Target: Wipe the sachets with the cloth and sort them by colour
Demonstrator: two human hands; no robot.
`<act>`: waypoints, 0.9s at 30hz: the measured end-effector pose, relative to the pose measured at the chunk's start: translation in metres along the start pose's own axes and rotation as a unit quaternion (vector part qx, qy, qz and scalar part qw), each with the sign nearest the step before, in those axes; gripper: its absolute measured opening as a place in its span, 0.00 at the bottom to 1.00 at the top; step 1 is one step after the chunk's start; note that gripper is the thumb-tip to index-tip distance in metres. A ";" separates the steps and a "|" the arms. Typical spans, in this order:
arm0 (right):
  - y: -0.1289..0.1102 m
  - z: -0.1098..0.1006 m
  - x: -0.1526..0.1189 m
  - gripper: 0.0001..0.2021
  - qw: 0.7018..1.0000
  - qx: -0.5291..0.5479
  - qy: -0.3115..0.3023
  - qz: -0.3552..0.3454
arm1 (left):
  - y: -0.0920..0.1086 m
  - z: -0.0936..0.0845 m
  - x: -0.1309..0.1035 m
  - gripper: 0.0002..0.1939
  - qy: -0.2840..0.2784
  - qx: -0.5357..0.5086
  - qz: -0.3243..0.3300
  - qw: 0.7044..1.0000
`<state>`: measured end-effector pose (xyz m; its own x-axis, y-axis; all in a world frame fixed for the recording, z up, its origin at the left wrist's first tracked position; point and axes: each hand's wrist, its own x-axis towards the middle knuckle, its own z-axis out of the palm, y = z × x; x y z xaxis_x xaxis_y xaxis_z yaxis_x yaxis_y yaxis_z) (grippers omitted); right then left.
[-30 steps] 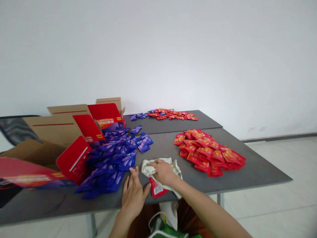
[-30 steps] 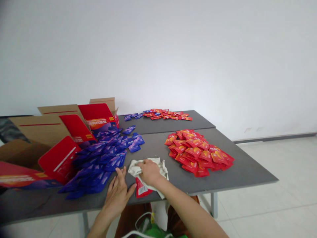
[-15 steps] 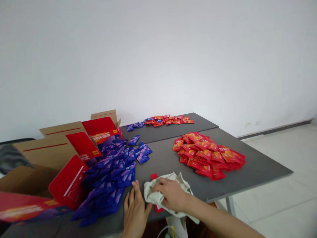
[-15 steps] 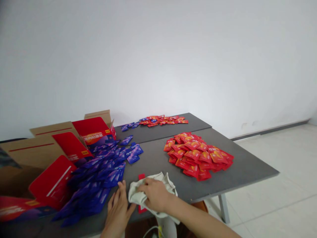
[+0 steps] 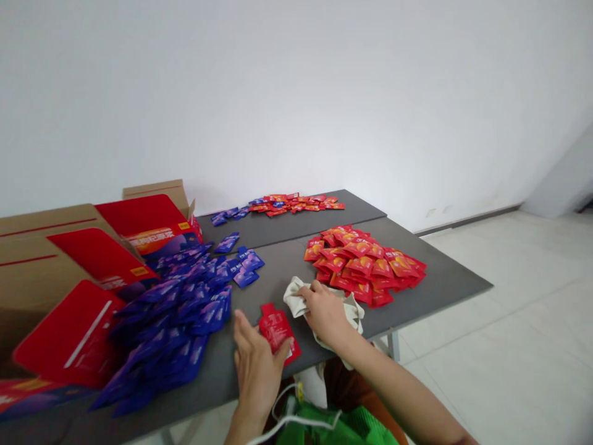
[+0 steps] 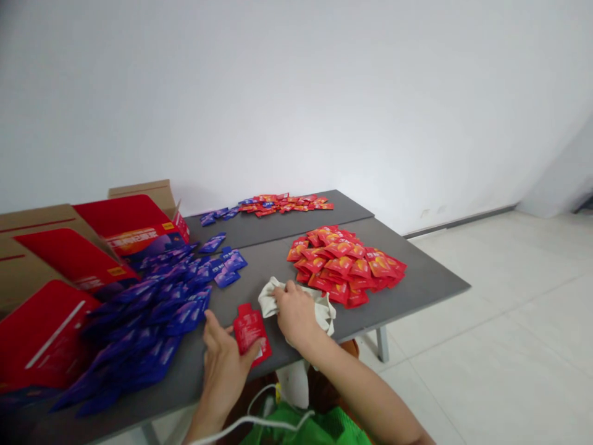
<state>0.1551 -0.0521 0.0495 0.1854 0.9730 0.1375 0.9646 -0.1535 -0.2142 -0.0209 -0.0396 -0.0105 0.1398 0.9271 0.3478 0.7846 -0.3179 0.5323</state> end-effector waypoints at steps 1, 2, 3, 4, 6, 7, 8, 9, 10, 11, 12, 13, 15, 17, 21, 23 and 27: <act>-0.001 0.005 -0.006 0.17 1.000 -0.007 -0.006 0.013 | 0.002 -0.001 0.001 0.56 -0.014 0.015 -0.002 1.000; -0.002 0.011 -0.011 0.17 1.000 -0.013 -0.009 0.027 | 0.002 -0.003 0.002 0.55 -0.027 0.026 -0.011 0.999; -0.005 0.016 -0.015 0.16 0.999 -0.018 -0.008 0.039 | 0.000 -0.006 0.005 0.52 -0.045 0.035 -0.022 0.998; -0.007 0.020 -0.018 0.15 0.999 -0.022 -0.003 0.050 | -0.003 -0.010 0.010 0.47 -0.073 0.043 -0.026 0.996; -0.013 0.027 -0.021 0.14 0.997 -0.027 0.009 0.065 | -0.012 -0.017 0.019 0.34 -0.142 0.071 -0.026 0.987; -0.014 0.029 -0.021 0.13 0.997 -0.028 0.015 0.068 | -0.015 -0.021 0.024 0.30 -0.175 0.090 -0.033 0.980; -0.016 0.031 -0.020 0.13 0.997 -0.027 0.018 0.069 | -0.018 -0.025 0.028 0.27 -0.205 0.111 -0.047 0.971; -0.016 0.031 -0.020 0.12 0.997 -0.026 0.021 0.069 | -0.020 -0.028 0.031 0.26 -0.229 0.127 -0.066 0.963; -0.017 0.032 -0.020 0.12 0.997 -0.024 0.025 0.068 | -0.021 -0.032 0.033 0.25 -0.245 0.136 -0.087 0.956; -0.017 0.032 -0.020 0.11 0.997 -0.023 0.029 0.067 | -0.021 -0.035 0.034 0.24 -0.252 0.142 -0.106 0.951; -0.016 0.032 -0.020 0.11 0.997 -0.021 0.033 0.066 | -0.022 -0.038 0.034 0.24 -0.251 0.146 -0.116 0.950; -0.016 0.033 -0.020 0.11 0.997 -0.018 0.035 0.067 | -0.021 -0.041 0.033 0.23 -0.239 0.147 -0.117 0.953; -0.015 0.033 -0.021 0.12 0.997 -0.015 0.034 0.068 | -0.019 -0.050 0.033 0.22 -0.188 0.149 -0.115 0.964; -0.014 0.032 -0.022 0.13 0.997 -0.013 0.034 0.064 | -0.010 -0.061 0.039 0.22 -0.130 0.139 -0.114 0.975; -0.014 0.030 -0.022 0.13 0.998 -0.011 0.033 0.049 | 0.035 -0.074 0.075 0.19 -0.057 0.039 -0.035 0.997; -0.014 0.030 -0.021 0.12 0.998 -0.013 0.032 0.050 | 0.069 -0.067 0.103 0.20 -0.062 -0.050 0.066 0.995; -0.014 0.031 -0.021 0.10 0.997 -0.013 0.044 0.059 | 0.139 -0.029 0.161 0.22 -0.148 -0.195 0.200 0.949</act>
<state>0.1315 -0.0645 0.0196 0.3117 0.9293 0.1980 0.9398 -0.2709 -0.2081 0.0930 0.0599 0.1416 0.5881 0.7133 0.3812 0.3584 -0.6523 0.6678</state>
